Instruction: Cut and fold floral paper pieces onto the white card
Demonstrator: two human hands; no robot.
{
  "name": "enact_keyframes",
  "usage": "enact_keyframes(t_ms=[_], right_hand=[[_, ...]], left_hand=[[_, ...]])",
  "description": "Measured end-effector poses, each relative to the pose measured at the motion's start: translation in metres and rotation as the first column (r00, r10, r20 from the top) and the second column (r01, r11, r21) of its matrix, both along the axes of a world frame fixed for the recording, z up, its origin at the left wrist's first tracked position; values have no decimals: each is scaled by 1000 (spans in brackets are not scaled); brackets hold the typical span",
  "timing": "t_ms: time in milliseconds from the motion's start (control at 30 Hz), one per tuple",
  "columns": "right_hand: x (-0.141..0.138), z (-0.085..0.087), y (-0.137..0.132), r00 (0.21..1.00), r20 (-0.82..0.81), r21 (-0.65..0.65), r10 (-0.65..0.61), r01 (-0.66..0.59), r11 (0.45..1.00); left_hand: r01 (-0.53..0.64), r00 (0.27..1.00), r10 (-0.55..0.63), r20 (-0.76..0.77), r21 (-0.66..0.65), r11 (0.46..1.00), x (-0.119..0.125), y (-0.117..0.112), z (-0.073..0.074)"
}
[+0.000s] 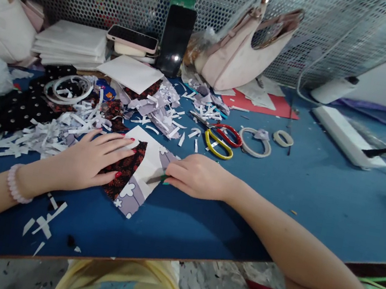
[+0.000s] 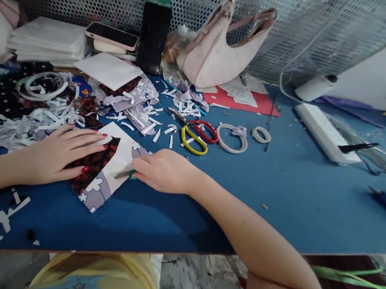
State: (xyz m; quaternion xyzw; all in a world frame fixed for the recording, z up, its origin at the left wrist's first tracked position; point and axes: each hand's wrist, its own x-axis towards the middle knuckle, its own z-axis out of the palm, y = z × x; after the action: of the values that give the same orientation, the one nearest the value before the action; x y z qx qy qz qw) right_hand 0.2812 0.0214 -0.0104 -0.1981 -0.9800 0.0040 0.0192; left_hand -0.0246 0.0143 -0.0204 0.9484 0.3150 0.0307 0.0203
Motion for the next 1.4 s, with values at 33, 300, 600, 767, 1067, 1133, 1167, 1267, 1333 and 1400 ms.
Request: enact_keyframes(t_ms=[33,300,600,767,1067,1133,1167,1267,1333,1400], right_hand=[[0,0,0,1000,-2,-8,3,-3,1000],[4,-1,1,999,-42,-76,-14,11,997],[-1,-3,-1,998,7,-106,-58,59,993],[-1,-4,-1,998,4,-79,-61,61,995],[0,-3,2,998,2,-149,-70,69,986],[1,-2,3,998,-3,-170,-69,67,983],[1,-2,3,998,-9,-180,-66,63,982],[1,-1,4,998,-27,-208,-56,49,977],[1,-1,5,998,-33,-222,-58,49,974],[2,-1,5,997,-49,-244,-57,43,969]], left_hand=[[0,1000,0,-4,1,1000,0,0,0],[8,1000,-8,8,-3,1000,-1,2,-1],[13,1000,-13,19,-4,1000,1,0,-1],[7,999,-6,36,-22,1000,1,-1,-1],[28,1000,-28,3,9,1000,0,0,-1],[33,999,-33,0,21,999,1,0,-1],[37,999,-37,-1,27,999,1,0,-1],[47,999,-47,-8,44,998,1,0,-1],[50,999,-50,-11,47,998,0,0,-1],[47,999,-47,-9,46,998,0,0,-2]])
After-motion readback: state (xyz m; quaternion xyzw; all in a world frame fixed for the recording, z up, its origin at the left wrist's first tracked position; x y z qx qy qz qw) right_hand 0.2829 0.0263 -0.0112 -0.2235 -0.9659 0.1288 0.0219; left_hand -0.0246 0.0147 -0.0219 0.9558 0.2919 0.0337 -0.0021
